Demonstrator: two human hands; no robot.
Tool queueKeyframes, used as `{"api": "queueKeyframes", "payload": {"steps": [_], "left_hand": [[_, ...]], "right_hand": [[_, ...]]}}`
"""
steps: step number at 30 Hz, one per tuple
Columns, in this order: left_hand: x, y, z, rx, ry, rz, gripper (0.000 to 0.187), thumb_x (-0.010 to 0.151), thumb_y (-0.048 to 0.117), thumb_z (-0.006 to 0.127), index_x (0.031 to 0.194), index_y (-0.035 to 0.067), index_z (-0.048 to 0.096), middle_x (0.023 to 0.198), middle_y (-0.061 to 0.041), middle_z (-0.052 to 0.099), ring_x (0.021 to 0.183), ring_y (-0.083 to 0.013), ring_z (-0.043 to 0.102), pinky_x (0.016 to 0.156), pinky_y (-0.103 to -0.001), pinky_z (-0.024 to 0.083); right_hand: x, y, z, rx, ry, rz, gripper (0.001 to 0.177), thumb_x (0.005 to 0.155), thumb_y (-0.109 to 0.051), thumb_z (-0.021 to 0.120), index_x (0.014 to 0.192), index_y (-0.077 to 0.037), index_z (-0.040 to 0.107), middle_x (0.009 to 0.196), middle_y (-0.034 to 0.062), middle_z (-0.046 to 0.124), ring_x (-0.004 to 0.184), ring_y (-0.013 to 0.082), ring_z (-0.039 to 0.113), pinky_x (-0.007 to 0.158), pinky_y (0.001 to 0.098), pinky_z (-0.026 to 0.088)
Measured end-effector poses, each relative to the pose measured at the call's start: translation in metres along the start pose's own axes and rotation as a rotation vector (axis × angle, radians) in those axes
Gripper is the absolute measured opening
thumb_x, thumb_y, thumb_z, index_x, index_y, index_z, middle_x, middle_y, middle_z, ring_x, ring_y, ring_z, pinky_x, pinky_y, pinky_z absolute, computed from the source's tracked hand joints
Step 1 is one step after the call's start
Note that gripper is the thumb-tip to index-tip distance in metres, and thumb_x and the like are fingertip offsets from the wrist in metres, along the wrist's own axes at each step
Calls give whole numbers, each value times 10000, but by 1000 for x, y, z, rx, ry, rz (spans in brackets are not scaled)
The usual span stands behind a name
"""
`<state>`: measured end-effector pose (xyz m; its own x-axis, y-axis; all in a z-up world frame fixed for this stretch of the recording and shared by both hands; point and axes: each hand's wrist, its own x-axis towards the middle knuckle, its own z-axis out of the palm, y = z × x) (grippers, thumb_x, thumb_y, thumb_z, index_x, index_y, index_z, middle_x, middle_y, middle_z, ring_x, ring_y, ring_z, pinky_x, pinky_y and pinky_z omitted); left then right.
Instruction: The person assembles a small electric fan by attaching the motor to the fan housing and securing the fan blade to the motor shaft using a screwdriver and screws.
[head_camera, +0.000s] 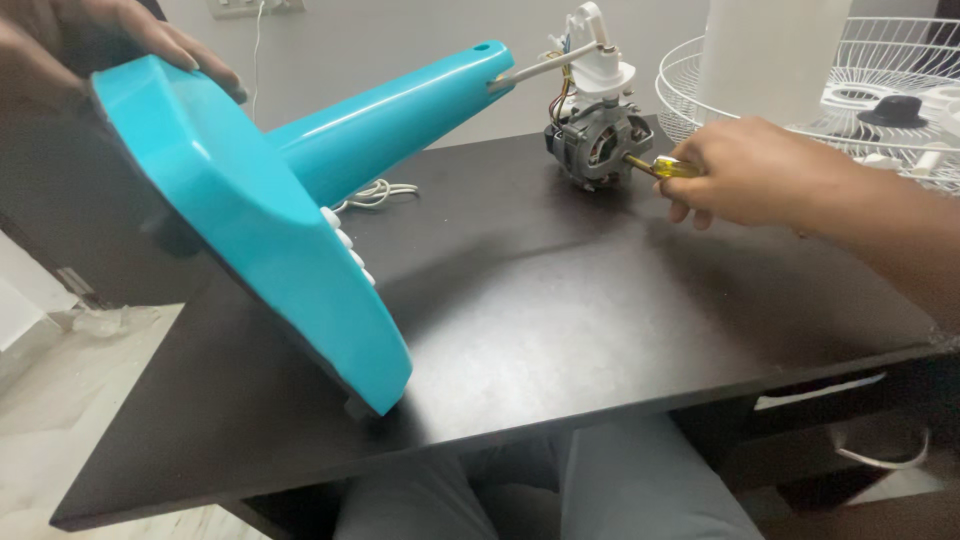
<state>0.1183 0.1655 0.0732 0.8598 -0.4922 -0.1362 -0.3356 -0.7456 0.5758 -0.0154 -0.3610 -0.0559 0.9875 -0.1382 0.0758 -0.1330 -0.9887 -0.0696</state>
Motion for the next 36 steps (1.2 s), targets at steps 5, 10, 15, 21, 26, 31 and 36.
{"api": "queueKeyframes", "payload": {"steps": [5, 10, 15, 21, 26, 31, 36], "left_hand": [[10, -43, -34, -135, -195, 200, 710, 774, -98, 622, 1442, 136, 558, 1618, -218, 474, 1423, -432, 496, 993, -582, 527], [22, -65, -51, -199, -509, 574, 735, 731, -190, 664, 1394, 126, 618, 1579, -225, 492, 1421, -412, 512, 996, -584, 563], [13, -73, -42, -5, -214, 573, 801, 621, -176, 721, 1357, 130, 647, 1579, -205, 565, 1408, -398, 567, 979, -567, 554], [32, -74, -46, 77, -348, 753, 794, 659, -121, 769, 1384, 157, 602, 1529, -204, 558, 1412, -384, 537, 1028, -527, 545], [39, -85, -47, 24, -394, 733, 734, 710, -90, 780, 1373, 172, 608, 1535, -193, 557, 1394, -392, 566, 978, -519, 596], [10, -66, -38, 5, -306, 649, 708, 710, -81, 751, 1367, 146, 615, 1578, -214, 528, 1404, -417, 540, 964, -546, 571], [-33, -39, 2, 287, 128, 433, 753, 617, -64, 867, 1324, 78, 650, 1554, -208, 563, 1370, -406, 558, 1026, -573, 523]], "right_hand": [[2, -2, -1, 108, -15, -20, 374, 983, -395, 597, 1155, -118, 778, 991, 52, 843, 919, 181, 804, 964, 446, 588], [3, 3, 0, 309, -80, -64, 438, 980, -445, 622, 1169, -79, 770, 1022, 71, 848, 946, 210, 810, 1124, 481, 457], [6, 7, 2, 389, -143, 32, 503, 965, -522, 597, 1209, -107, 742, 1110, 73, 838, 1040, 262, 771, 1139, 581, 455], [21, 7, 10, 516, 83, 4, 770, 932, -641, 609, 1293, 38, 658, 1164, 355, 735, 1167, 479, 682, 1063, 652, 486], [28, -4, 14, 317, 271, -66, 1020, 758, -693, 771, 1468, -20, 481, 1301, 382, 581, 1263, 503, 586, 1062, 630, 469], [38, -7, 1, 222, 314, -162, 1116, 748, -713, 785, 1501, 28, 425, 1318, 401, 593, 1258, 526, 601, 1073, 581, 499], [73, -6, -2, 271, 327, -304, 1153, 706, -577, 891, 1569, -35, 353, 1392, 394, 524, 1327, 512, 517, 1116, 573, 410]]}}
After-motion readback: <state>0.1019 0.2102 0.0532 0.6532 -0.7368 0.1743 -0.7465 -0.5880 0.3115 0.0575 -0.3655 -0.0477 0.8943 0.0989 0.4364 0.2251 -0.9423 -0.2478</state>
